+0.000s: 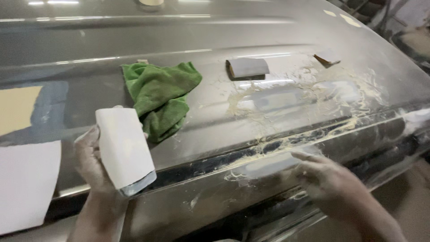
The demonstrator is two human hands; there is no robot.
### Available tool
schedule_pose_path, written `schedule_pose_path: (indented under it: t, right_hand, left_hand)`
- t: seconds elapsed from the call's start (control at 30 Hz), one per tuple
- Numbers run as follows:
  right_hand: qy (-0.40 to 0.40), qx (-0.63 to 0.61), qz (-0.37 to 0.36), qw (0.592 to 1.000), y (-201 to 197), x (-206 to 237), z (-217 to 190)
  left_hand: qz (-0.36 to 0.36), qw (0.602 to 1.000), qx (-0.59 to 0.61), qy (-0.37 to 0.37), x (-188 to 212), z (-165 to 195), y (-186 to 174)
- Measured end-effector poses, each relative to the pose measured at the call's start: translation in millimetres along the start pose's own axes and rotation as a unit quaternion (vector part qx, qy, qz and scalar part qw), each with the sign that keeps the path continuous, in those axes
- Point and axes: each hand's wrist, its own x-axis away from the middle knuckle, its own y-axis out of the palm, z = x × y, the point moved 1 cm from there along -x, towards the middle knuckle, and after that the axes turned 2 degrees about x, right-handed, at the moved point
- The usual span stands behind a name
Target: The person sands a beige body filler on the hood of a silver car using a sanding block. They repeatedly rub the block over the filler patches, occasionally switching to a finer grit and wiping the surface with a cloth.
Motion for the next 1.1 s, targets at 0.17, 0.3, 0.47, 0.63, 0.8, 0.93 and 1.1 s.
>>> schedule_pose_path:
  t: [0.17, 0.3, 0.47, 0.63, 0.8, 0.93, 1.1]
  right_hand:
    - [-0.033, 0.018, -0.057, 0.998, 29, 2, -28]
    - [-0.205, -0.008, 0.002, 0.979, 43, 20, -69]
    - [-0.220, 0.059, -0.147, 0.963, 52, 27, -106]
    - [-0.157, 0.030, -0.105, 0.981, 28, 28, -86]
    - [0.012, 0.112, -0.153, 0.982, 11, 19, -51]
    - [0.117, -0.004, -0.134, 0.984, 8, 8, -12]
    - [0.034, 0.011, -0.031, 0.999, 9, -1, 33]
  left_hand:
    - [0.040, 0.996, -0.072, -0.017, 4, 4, 10]
    - [0.017, 0.996, -0.086, -0.012, 10, 3, 15]
    - [0.013, 1.000, 0.005, -0.021, 8, -3, 3]
    - [-0.007, 1.000, 0.008, -0.012, 7, -7, -8]
    - [0.002, 1.000, 0.000, -0.011, 6, -7, -4]
    - [-0.025, 0.983, -0.169, 0.064, 11, -3, 5]
    - [0.017, 0.984, -0.165, 0.071, 9, 1, 11]
